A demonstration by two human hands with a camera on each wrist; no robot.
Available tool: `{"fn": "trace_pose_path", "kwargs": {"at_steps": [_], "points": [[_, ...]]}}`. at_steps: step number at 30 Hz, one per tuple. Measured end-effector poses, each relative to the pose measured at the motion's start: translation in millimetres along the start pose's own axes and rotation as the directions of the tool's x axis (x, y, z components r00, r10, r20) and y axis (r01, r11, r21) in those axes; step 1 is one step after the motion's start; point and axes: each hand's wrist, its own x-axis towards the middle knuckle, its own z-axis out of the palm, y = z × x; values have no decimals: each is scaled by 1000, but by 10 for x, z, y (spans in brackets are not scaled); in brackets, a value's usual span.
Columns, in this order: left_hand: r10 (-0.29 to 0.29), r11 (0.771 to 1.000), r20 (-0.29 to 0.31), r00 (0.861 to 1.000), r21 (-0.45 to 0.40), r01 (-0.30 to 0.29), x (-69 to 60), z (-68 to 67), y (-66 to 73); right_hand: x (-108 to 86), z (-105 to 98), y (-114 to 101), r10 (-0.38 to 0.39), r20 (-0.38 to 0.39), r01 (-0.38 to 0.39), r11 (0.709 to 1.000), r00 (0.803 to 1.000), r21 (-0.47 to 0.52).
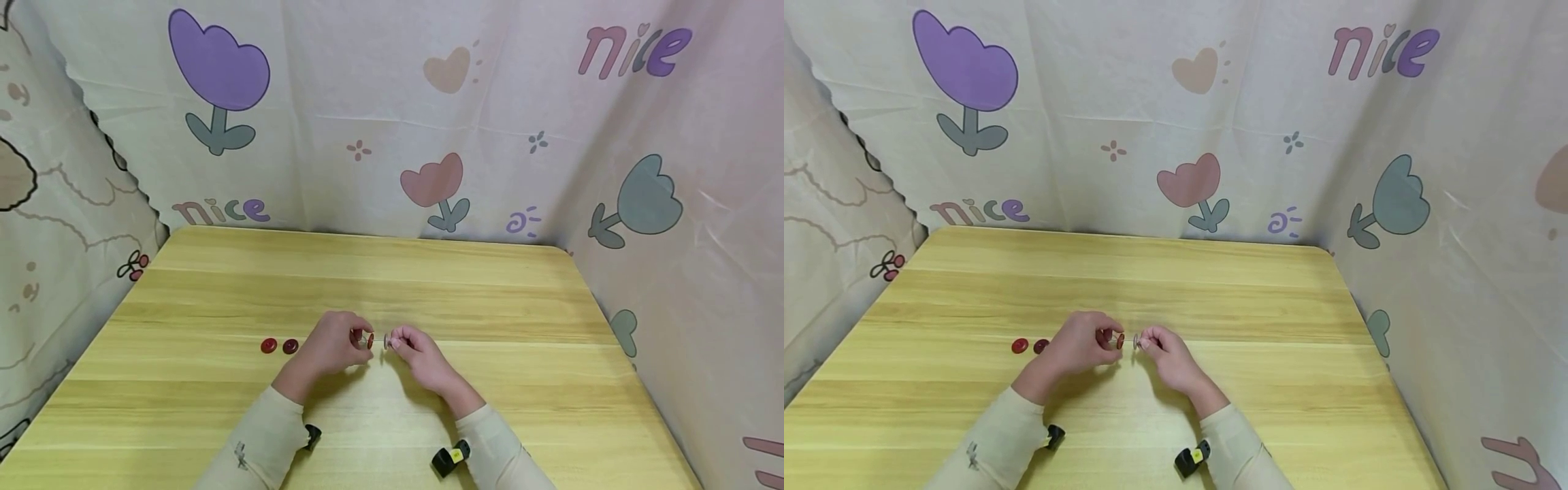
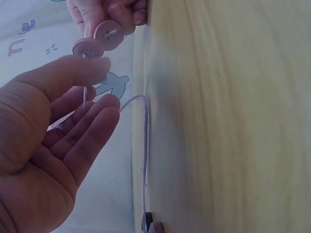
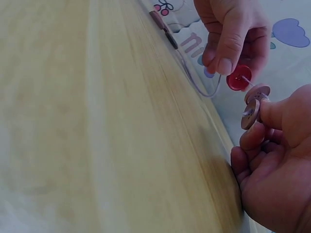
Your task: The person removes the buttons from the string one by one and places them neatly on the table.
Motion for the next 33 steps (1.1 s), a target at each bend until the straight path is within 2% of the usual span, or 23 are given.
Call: {"fn": "trace_pose_path", "kwargs": {"at_steps": [9, 17, 29, 33], "points": [[16, 1000, 5, 1000, 5, -16, -7, 2, -23, 0, 11, -2, 3, -8, -3, 1000, 1000, 4], [-28, 1000, -7, 1000, -5, 28, -20, -49, -23, 2, 7, 8, -3, -16, 3, 1000, 1000, 3], [-59, 998, -36, 998, -20, 58, -48, -144, -49, -4, -1, -31, -23, -5, 23, 1000, 1000, -7], [-65, 998, -53, 996, -10, 65, -60, -169, -84, 17, -6, 16, -18, -1, 18, 1000, 1000, -7]]}}
